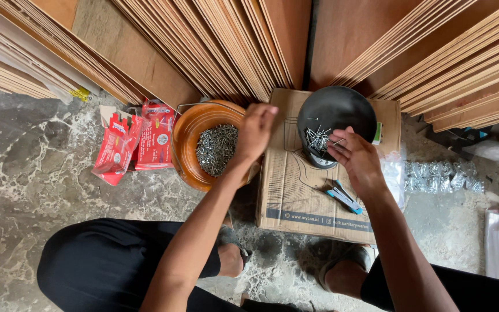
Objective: The person sits on the floor and transfers nails from an orange bucket into a black pan. They then pick up a small plastic bag and place nails into it.
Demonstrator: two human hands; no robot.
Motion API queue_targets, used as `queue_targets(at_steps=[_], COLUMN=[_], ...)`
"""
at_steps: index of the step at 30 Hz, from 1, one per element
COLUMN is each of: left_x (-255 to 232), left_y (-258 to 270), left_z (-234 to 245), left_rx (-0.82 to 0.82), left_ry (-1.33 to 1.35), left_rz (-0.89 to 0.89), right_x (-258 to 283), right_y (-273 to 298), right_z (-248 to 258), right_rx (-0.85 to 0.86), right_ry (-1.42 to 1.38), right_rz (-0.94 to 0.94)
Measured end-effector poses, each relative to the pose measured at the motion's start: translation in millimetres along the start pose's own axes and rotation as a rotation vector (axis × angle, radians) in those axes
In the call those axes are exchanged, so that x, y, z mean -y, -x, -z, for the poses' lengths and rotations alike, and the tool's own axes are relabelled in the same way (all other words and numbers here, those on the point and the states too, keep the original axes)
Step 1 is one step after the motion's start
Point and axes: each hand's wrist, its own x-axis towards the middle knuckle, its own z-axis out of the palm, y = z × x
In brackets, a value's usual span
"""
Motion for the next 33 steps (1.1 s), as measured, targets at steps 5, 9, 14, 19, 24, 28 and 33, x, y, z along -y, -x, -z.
queue_targets(at_steps=[5,9,14,19,24,28,33], left_x=[108,195,225,203,191,180,274], left_y=[15,45,66,71,88,87,83], left_z=[14,17,14,19,24,29,6], left_rx=[0.061,0.208,0.425,0.516,0.538,0.526,0.518], left_ry=[-0.163,-0.163,-0.426,-0.504,-0.617,-0.613,-0.508], left_rz=[0.284,0.341,0.493,0.396,0.313,0.297,0.136], right_x=[3,9,0,-20,-45,-46,-48], right_y=[8,16,25,22,12,13,18], right_z=[-12,-21,-32,-37,-39,-43,-48], right_rx=[-0.031,0.049,0.194,0.325,0.395,0.430,0.437], right_ry=[0.118,0.135,0.195,0.279,0.343,0.371,0.388], right_rz=[0.004,0.003,0.015,-0.006,-0.015,-0.040,-0.076])
